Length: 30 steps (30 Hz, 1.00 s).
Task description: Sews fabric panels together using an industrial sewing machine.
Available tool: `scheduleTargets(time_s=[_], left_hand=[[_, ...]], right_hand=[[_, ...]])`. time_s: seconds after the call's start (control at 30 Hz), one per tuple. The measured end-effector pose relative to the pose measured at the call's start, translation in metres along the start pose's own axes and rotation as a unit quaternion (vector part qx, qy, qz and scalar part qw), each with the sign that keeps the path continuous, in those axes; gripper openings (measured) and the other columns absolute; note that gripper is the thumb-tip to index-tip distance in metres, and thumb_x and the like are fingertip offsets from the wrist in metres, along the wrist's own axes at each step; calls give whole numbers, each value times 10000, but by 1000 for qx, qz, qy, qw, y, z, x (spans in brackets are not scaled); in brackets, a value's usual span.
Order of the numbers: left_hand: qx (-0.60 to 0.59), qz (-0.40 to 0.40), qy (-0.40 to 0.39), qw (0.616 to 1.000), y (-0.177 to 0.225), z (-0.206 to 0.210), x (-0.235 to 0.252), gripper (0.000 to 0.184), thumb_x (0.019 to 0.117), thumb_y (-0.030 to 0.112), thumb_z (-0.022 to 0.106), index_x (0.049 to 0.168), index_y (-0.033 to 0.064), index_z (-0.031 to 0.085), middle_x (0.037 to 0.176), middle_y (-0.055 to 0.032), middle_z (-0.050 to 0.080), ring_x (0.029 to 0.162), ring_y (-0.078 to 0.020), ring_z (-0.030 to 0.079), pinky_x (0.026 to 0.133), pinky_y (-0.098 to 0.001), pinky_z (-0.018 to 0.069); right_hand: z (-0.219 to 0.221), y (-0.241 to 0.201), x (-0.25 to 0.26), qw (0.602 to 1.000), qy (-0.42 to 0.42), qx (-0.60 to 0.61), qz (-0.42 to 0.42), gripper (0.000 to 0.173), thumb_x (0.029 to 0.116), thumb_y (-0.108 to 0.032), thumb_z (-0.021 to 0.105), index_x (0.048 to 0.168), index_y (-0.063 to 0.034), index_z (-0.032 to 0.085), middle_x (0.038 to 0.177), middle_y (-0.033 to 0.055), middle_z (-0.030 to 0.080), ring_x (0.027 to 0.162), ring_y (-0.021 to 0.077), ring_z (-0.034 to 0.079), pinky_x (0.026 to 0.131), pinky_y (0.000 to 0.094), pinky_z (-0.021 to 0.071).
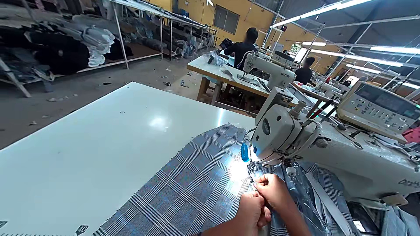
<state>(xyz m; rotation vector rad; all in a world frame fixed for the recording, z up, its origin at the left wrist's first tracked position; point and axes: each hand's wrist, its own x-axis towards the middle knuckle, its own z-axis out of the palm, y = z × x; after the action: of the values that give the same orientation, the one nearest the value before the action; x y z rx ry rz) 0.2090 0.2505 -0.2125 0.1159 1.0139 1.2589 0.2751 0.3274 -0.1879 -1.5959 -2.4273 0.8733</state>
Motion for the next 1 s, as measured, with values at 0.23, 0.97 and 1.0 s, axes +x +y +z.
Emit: scheduleTargets(time_s=[0.23,0.97,1.0], left_hand=[[691,294,-49,659,45,-47,-9,363,1057,33,396,1313,-16,647,1332,-212,637,1212,-354,623,1041,-491,465],[742,341,-45,575,19,-77,13,447,1067,328,429,1454,175,593,1576,-149,460,1503,-377,351,1087,-829,-20],[743,341,-46,574,19,-77,13,449,1068,332,426,1452,172,595,1578,-151,457,1503,-375,353,1091,-827,-19]], right_hand=[[11,6,-7,997,65,1,-50,219,931,-27,622,1101,63,726,1065,209,668,937,238,632,866,335,498],[13,0,-14,996,3,-67,-63,289,982,3,537,1200,37,723,1195,262,617,1133,305,608,1007,329,472],[13,-1,-14,996,-2,-71,-62,292,986,0,532,1207,36,720,1198,262,614,1133,304,606,1006,329,471]])
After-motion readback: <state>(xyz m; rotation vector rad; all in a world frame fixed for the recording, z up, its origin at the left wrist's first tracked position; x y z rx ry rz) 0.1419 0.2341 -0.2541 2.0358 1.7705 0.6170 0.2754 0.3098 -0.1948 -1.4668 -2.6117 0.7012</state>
